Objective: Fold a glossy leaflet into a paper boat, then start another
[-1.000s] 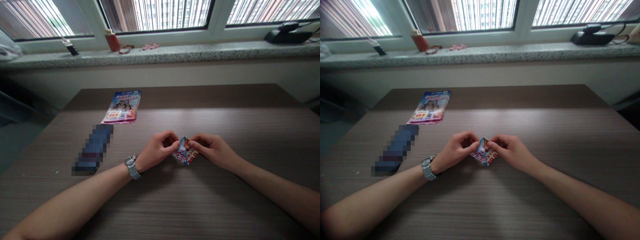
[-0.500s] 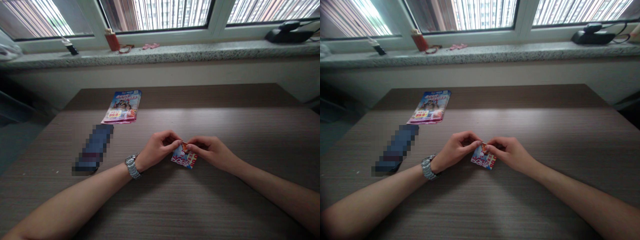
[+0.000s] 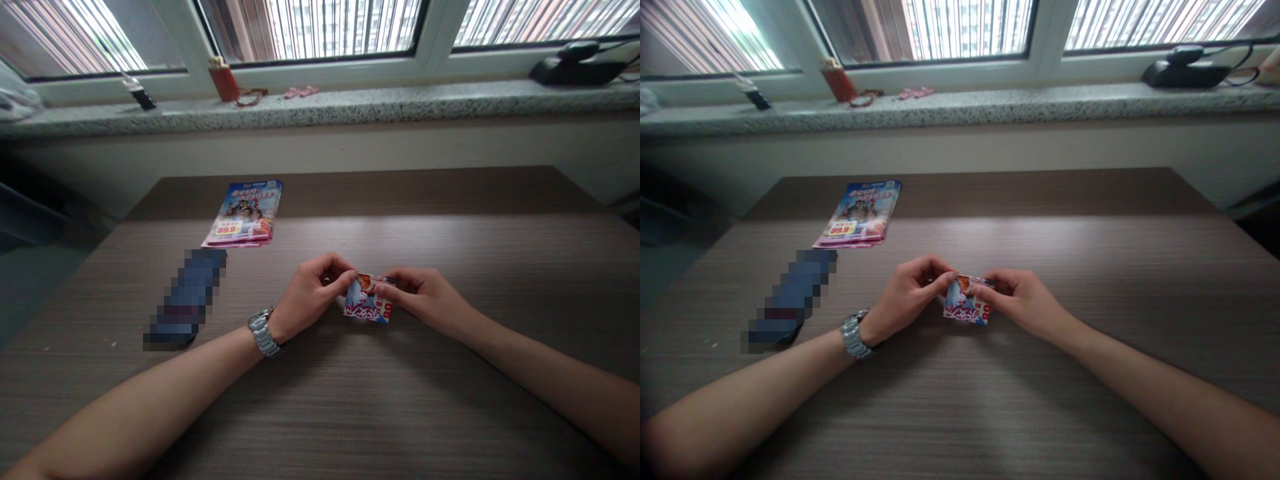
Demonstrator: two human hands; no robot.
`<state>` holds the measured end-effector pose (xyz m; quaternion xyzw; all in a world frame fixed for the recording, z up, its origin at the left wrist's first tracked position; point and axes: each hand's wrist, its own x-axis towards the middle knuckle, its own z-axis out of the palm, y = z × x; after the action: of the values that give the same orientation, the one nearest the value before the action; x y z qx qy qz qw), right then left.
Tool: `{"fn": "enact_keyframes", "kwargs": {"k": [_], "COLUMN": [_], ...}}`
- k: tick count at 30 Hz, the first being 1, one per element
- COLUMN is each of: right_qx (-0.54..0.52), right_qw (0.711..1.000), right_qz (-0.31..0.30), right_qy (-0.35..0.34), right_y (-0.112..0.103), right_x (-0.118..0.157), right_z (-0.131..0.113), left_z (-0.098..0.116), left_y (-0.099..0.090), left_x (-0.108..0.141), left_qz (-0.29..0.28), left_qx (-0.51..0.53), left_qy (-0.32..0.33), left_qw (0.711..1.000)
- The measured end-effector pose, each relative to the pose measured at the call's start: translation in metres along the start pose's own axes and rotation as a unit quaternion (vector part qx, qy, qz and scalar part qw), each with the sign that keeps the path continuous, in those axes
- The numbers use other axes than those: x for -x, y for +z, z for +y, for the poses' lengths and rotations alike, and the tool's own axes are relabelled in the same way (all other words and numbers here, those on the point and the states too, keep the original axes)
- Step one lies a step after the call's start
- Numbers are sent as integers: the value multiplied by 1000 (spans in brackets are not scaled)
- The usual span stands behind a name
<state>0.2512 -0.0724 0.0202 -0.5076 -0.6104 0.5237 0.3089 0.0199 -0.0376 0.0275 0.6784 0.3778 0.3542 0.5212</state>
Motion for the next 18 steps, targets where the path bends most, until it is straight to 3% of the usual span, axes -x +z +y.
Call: {"fn": "enact_keyframes", "kwargs": {"k": [18], "right_qx": [-93], "right_qw": [994], "right_qz": [-52], "right_qy": [30], "right_y": [-4], "right_x": [-1], "right_z": [2], "left_z": [0], "left_y": [-2], "left_x": [0], "left_qz": [3], "left_qx": [-2], "left_qy": [-4], "left_qw": [1000]}}
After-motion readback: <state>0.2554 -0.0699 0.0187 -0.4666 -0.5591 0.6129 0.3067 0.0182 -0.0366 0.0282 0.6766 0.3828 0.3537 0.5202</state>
